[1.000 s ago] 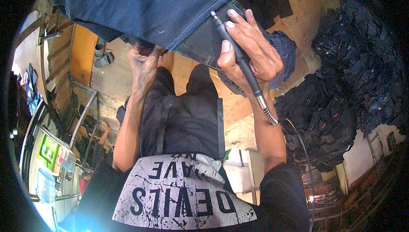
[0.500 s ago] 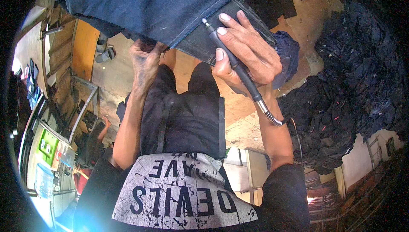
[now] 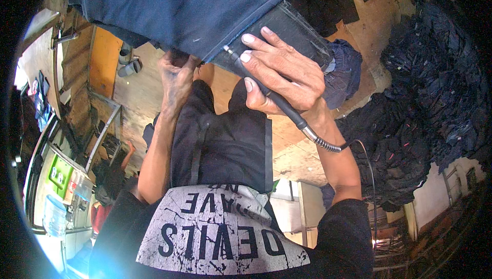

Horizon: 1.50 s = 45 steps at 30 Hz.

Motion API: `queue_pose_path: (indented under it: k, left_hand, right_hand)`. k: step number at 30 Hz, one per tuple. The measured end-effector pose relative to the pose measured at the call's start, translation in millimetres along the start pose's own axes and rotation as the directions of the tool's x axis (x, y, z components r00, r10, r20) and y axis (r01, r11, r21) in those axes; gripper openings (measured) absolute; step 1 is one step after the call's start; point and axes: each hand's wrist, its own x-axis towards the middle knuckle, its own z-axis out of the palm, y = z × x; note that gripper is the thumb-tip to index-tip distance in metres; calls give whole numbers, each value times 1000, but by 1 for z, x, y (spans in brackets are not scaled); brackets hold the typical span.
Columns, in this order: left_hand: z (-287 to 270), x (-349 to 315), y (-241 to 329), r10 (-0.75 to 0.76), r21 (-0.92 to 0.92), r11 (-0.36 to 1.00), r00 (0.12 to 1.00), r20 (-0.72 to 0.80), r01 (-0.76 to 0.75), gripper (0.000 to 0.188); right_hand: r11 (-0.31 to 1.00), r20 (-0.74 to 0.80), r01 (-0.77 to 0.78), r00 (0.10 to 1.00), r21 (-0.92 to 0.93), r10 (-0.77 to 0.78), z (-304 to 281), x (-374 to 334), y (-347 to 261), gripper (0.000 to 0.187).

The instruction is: The person uses a seam ripper to remove stitching from the seams and pockets of a pair of dark denim jeans. They work along the leg seams, pocket edges, and waistband, then place the jeans aside and pick up another pair to continue the process.

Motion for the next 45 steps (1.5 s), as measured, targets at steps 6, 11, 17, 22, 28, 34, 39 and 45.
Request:
queue_pose_path:
  k: [6,11,17,22,28,34,39,45]
  left_hand:
    - [2,-1,5,-18,49,999,1000,-18,19,22]
    - [3,-2,11,-1,45,999,1000,-19,2,20]
    - [3,0,8,-46,74,996,999,-6,47,20]
    - [4,0,6,-24,36,999,1000,0,24,21]
    - [2,1,13,-76,175,982,997,19,72,20]
    - [8,-1,16,-74,107,991,997,-5,74,20]
    - [7,-2,14,-52,98,994,999,-4,53,20]
    - [4,-1,7,-87,43,995,995,41,85,21]
  right_hand:
    - [998,-90,-48,995,-38,44,0,0,1,29]
    - [994,-170,-90,982,-66,77,-1,-2,3,31]
    - [984,-199,-155,971,-85,136,-2,-3,3,32]
    - [974,-272,-191,950,-119,153,0,-4,5,33]
    - [963,-293,-239,936,-126,194,0,-6,5,32]
    - [952,-257,-274,938,-135,233,-3,-7,1,29]
    - [968,-236,-203,958,-145,165,-3,-5,0,33]
    - [992,-133,-109,986,-67,100,-7,-2,1,32]
